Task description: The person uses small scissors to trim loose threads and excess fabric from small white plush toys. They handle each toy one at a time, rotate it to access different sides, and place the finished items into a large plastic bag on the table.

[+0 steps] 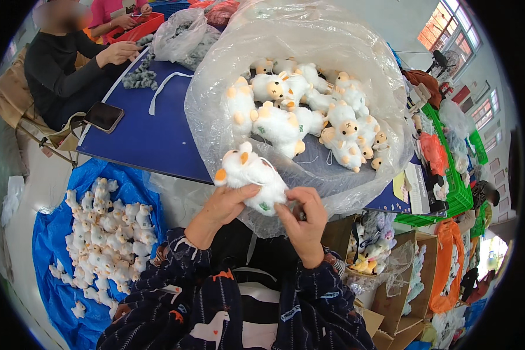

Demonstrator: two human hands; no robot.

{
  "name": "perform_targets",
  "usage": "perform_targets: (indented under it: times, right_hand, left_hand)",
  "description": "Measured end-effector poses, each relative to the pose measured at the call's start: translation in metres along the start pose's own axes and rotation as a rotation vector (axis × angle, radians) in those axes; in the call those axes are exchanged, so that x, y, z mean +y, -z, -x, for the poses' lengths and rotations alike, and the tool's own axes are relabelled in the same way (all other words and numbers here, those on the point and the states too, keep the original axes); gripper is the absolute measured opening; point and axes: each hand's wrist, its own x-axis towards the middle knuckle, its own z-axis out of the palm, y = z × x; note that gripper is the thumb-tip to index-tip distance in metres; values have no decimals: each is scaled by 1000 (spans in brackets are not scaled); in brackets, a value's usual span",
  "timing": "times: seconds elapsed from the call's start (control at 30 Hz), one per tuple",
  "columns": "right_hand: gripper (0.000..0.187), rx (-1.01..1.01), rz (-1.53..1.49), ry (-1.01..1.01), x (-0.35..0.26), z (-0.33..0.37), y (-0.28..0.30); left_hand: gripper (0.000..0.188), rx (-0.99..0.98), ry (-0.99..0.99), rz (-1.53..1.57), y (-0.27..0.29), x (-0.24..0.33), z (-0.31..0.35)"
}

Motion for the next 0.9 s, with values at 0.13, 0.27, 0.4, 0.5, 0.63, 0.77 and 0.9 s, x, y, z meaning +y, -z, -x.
perform_targets:
  times: [0.13, 0.27, 0.4, 0.5, 0.63, 0.77, 0.9]
  right_hand:
    - [23, -116, 86, 140, 5, 6, -13]
    - [18, -150, -121, -134, 8, 19, -20]
    - [19, -380, -223, -247, 14, 11, -8]
    - [19, -215, -259, -222, 5, -4, 1]
    - [23, -27, -294, -239, -10, -27, -7]
    - [21, -35, -158, -27, 5, -32, -19]
    - [17, -179, -388, -304, -3, -36, -16]
  left_hand:
    - [39, 153, -25, 26, -6, -1, -3]
    - [38, 233, -50, 12, -9, -6, -3]
    - [37, 241, -2, -137, 1, -10, -1]
    - [38, 239, -50, -298, 5, -9, 1]
    - [37, 175, -80, -426, -4, -2, 5]
    - [38, 110, -85, -577, -8, 5, 5]
    - [38, 84, -93, -628, -7, 14, 13]
